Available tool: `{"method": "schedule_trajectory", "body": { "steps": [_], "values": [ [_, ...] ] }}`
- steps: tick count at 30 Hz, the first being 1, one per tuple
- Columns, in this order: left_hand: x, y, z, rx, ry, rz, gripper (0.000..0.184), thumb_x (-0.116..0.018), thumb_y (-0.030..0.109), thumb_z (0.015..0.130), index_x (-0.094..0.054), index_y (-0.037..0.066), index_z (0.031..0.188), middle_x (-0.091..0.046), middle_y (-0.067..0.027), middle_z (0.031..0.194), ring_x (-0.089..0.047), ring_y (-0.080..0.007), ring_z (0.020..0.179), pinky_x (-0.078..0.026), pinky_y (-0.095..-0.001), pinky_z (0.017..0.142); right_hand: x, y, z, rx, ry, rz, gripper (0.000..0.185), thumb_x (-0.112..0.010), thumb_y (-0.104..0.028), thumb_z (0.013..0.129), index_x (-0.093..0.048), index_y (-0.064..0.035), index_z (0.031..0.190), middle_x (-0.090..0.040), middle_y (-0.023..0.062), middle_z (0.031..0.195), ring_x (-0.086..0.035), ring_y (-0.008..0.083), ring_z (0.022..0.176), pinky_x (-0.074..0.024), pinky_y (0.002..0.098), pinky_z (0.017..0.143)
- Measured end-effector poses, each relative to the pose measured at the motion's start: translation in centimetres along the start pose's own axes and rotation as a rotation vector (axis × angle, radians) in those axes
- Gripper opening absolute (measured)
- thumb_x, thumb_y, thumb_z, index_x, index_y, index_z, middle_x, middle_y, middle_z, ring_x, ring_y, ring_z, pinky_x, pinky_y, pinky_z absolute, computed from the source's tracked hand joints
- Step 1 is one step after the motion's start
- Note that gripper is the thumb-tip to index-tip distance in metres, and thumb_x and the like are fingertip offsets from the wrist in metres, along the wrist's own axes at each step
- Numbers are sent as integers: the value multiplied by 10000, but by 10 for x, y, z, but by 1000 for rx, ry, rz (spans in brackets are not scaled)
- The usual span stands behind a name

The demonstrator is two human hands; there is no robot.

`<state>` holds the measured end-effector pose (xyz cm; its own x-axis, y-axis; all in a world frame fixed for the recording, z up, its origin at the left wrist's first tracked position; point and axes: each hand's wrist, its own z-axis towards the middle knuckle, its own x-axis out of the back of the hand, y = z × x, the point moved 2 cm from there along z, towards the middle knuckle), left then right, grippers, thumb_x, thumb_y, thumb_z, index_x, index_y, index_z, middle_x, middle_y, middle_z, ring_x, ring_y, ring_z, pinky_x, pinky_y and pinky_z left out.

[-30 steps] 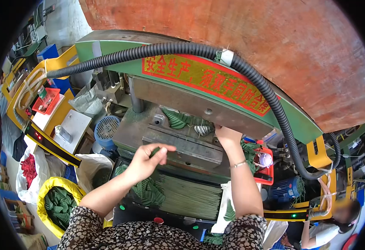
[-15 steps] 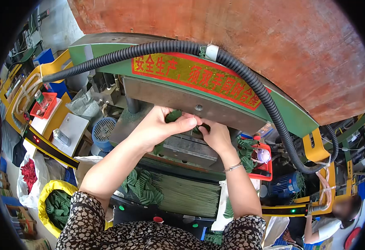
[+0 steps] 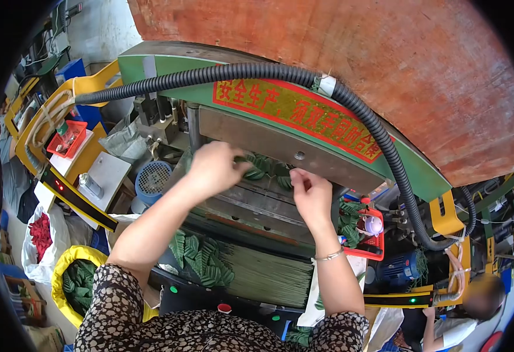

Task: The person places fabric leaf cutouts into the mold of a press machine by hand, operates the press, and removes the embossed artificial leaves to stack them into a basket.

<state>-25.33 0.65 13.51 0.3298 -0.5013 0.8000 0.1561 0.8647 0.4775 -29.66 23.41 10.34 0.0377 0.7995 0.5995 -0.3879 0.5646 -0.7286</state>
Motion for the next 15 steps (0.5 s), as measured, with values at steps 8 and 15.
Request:
{"method": "schedule_trajectory", "body": {
  "steps": [8,15],
  "values": [
    [-8,-16,-18,1,5,-98,236,-713,275,808,-702,41,781,-670,-177,749,-667,-367,796,-538,-460,704,-54,8,76,-107,298,947,163,-639,-141,925,-598,-111,1079,-635,46,916,-603,151,758,-490,305,618],
    [21,-7,-67,-8,-94,-228,248,-698,241,836,-657,14,745,-639,-202,705,-643,-398,716,-509,-464,652,-24,23,80,-207,221,1286,232,-615,-102,931,-575,-107,1159,-635,65,1003,-645,196,846,-517,260,756]
  ]
}}
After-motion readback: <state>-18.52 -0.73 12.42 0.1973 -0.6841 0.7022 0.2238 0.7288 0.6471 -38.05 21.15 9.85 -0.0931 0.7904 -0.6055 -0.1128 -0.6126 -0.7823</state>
